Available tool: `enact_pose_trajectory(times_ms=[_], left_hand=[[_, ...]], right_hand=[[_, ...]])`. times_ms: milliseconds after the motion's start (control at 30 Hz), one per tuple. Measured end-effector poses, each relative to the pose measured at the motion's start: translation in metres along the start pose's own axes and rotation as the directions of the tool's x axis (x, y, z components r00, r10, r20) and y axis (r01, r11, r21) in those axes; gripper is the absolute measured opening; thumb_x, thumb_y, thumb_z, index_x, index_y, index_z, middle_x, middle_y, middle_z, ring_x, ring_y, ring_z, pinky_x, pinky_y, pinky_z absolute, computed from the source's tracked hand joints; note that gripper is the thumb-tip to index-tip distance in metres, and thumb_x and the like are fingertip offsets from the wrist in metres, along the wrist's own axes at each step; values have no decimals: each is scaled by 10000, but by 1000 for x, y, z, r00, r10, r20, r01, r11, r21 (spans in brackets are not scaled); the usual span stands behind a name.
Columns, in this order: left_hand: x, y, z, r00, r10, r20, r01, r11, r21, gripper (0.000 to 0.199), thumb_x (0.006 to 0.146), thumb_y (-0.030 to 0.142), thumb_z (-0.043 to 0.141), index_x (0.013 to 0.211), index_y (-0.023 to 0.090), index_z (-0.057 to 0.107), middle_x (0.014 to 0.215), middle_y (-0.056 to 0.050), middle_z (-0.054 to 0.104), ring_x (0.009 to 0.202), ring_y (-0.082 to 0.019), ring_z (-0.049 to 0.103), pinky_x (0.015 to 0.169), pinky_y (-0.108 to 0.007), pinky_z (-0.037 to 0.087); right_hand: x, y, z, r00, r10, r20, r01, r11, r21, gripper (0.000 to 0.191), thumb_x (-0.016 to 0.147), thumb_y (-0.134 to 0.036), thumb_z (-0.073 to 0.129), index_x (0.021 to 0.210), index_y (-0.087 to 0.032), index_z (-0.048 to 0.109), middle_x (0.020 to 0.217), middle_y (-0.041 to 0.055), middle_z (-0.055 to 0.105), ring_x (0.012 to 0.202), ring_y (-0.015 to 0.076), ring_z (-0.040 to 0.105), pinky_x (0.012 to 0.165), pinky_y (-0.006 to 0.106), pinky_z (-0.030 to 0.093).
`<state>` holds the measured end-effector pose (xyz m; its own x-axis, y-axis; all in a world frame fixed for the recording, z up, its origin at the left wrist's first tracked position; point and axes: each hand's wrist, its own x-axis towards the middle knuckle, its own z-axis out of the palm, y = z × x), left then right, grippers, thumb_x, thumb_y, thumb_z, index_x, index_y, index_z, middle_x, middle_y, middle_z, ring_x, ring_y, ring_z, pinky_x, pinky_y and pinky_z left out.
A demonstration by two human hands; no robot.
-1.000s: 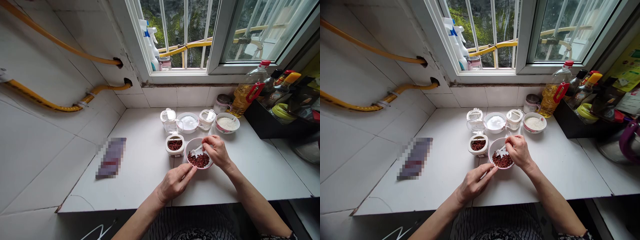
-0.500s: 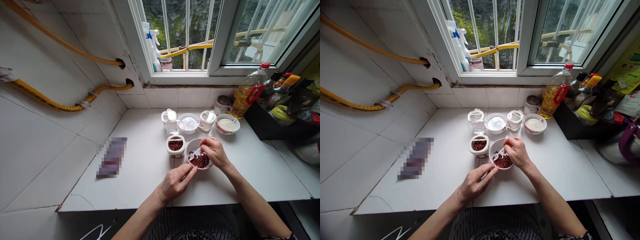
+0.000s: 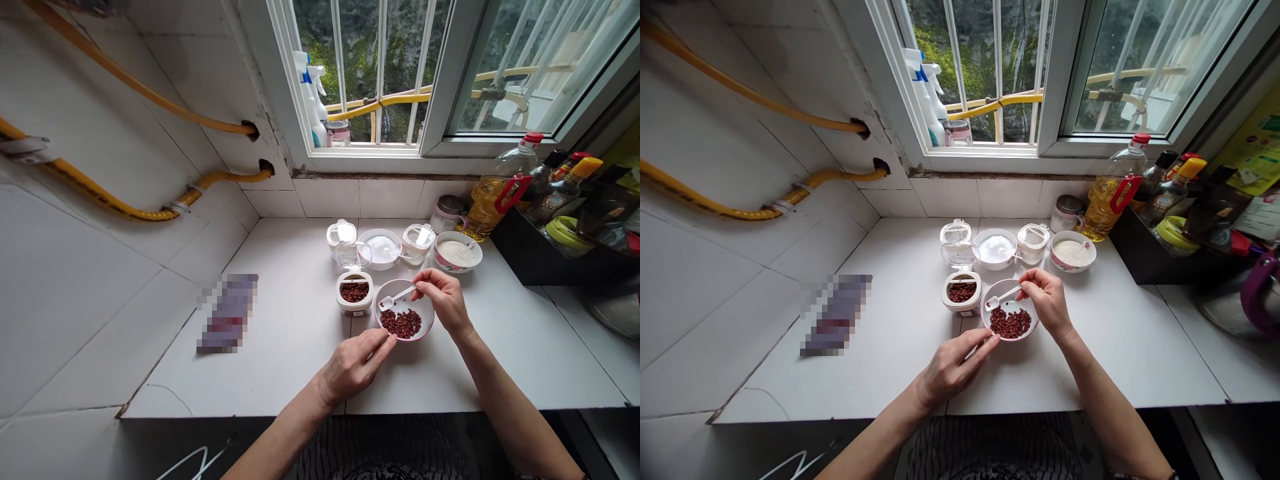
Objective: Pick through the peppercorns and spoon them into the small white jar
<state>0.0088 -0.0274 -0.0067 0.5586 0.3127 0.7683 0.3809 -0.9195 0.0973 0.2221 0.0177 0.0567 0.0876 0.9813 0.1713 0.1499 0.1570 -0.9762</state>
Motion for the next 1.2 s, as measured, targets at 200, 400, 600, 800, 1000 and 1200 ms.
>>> enact_pose_trajectory(times_ms=[200, 400, 600, 800, 1000, 1200], left_hand=[[2, 0, 1, 999, 11, -32, -10, 1000, 22, 359, 960, 10, 441, 1295, 56, 560, 1034, -141, 697, 979, -201, 715, 784, -285, 635], [5, 0, 0, 998, 20, -59, -19, 999, 27, 305, 968, 26, 468, 1254, 36, 576, 982, -139, 699, 890, -199, 720, 704, -285, 634], [4, 0, -1, 999, 11, -36, -11, 1000, 11, 289, 964, 11, 449, 1200, 37, 614, 1021, -141, 689, 973, -193, 702, 782, -276, 627], [2, 0, -1, 1000, 13, -7, -13, 1000, 4, 299, 952, -4, 461, 1211, 21, 609, 1046, -153, 685, 989, -202, 696, 809, -291, 622], [0, 0, -2, 1000, 8, 7, -8, 1000, 13, 323, 954, 5, 458, 1245, 42, 596, 1061, -148, 690, 1009, -200, 694, 812, -289, 623], [0, 0, -1, 1000, 9, 4, -9, 1000, 11, 320, 953, 1, 458, 1238, 40, 598, 1059, -146, 691, 1013, -206, 698, 821, -295, 625]], right_hand=[[-8, -12, 19, 923, -382, -35, 366, 904, -221, 49, 889, -236, 580, 868, -236, 624, 694, 2, 727, 669, 197, 682, 857, 427, 523], [-13, -12, 26, 642, -725, 249, 748, 521, -412, 244, 874, -59, 511, 946, -263, 623, 758, -29, 745, 650, 169, 662, 1002, 461, 428], [-7, -5, 2, 763, -640, 91, 590, 633, -501, 145, 852, -127, 532, 838, -251, 607, 606, -48, 665, 572, 180, 603, 961, 456, 435], [-3, 13, 0, 864, -460, 207, 487, 654, -579, 163, 806, -113, 486, 731, -230, 570, 585, -51, 626, 536, 143, 549, 950, 410, 421], [-6, 14, 6, 919, -348, 183, 392, 765, -512, 177, 808, -138, 476, 705, -242, 577, 612, -29, 669, 656, 179, 583, 917, 387, 440], [-5, 7, -1, 986, -155, 53, 164, 910, -381, 150, 793, -241, 522, 676, -244, 617, 578, 10, 681, 799, 242, 617, 800, 369, 459]])
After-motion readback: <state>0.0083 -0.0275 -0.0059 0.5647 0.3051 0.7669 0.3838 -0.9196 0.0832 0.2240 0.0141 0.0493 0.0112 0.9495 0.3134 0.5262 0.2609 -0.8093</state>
